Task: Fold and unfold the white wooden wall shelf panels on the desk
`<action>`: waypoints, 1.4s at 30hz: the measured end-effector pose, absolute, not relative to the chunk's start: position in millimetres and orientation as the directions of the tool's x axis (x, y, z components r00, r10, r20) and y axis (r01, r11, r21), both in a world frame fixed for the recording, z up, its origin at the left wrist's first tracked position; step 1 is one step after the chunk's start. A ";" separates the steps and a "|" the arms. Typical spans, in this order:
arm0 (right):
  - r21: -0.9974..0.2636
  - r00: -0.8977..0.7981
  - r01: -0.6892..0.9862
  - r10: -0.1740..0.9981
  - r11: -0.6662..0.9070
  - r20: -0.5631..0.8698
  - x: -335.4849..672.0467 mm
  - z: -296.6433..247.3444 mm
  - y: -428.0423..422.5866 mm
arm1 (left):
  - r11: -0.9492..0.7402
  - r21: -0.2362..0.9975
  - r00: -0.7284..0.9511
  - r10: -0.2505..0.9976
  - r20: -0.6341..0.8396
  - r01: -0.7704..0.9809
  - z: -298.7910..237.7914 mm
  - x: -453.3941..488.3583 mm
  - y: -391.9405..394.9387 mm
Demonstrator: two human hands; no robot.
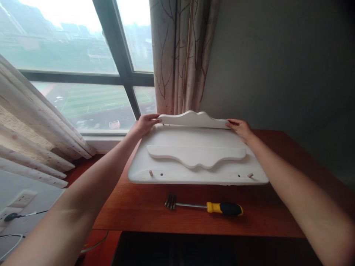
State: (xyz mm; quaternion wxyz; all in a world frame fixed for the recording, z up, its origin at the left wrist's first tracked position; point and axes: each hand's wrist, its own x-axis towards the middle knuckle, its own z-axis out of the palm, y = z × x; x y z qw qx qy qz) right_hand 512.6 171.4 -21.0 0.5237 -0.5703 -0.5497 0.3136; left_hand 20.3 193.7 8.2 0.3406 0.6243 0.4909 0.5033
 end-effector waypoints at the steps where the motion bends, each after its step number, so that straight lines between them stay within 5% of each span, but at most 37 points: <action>1: -0.944 0.202 0.292 0.955 0.152 0.216 512.6 -20.4 170.9 | -0.310 0.916 0.001 0.947 0.321 0.254 10.4 22.5 195.6; 17: -0.889 0.171 0.390 0.930 0.238 0.324 506.2 3.8 154.7 | -0.411 0.832 0.066 0.906 0.418 0.372 21.6 10.2 180.3; 25: -0.701 0.065 0.663 0.914 0.261 0.401 515.9 10.8 121.9 | -0.402 0.751 0.138 0.910 0.391 0.524 18.1 3.3 155.9; 42: -0.656 0.028 0.707 0.916 0.265 0.400 512.4 3.5 116.2 | -0.449 0.600 0.200 0.878 0.436 0.662 10.5 -0.5 152.6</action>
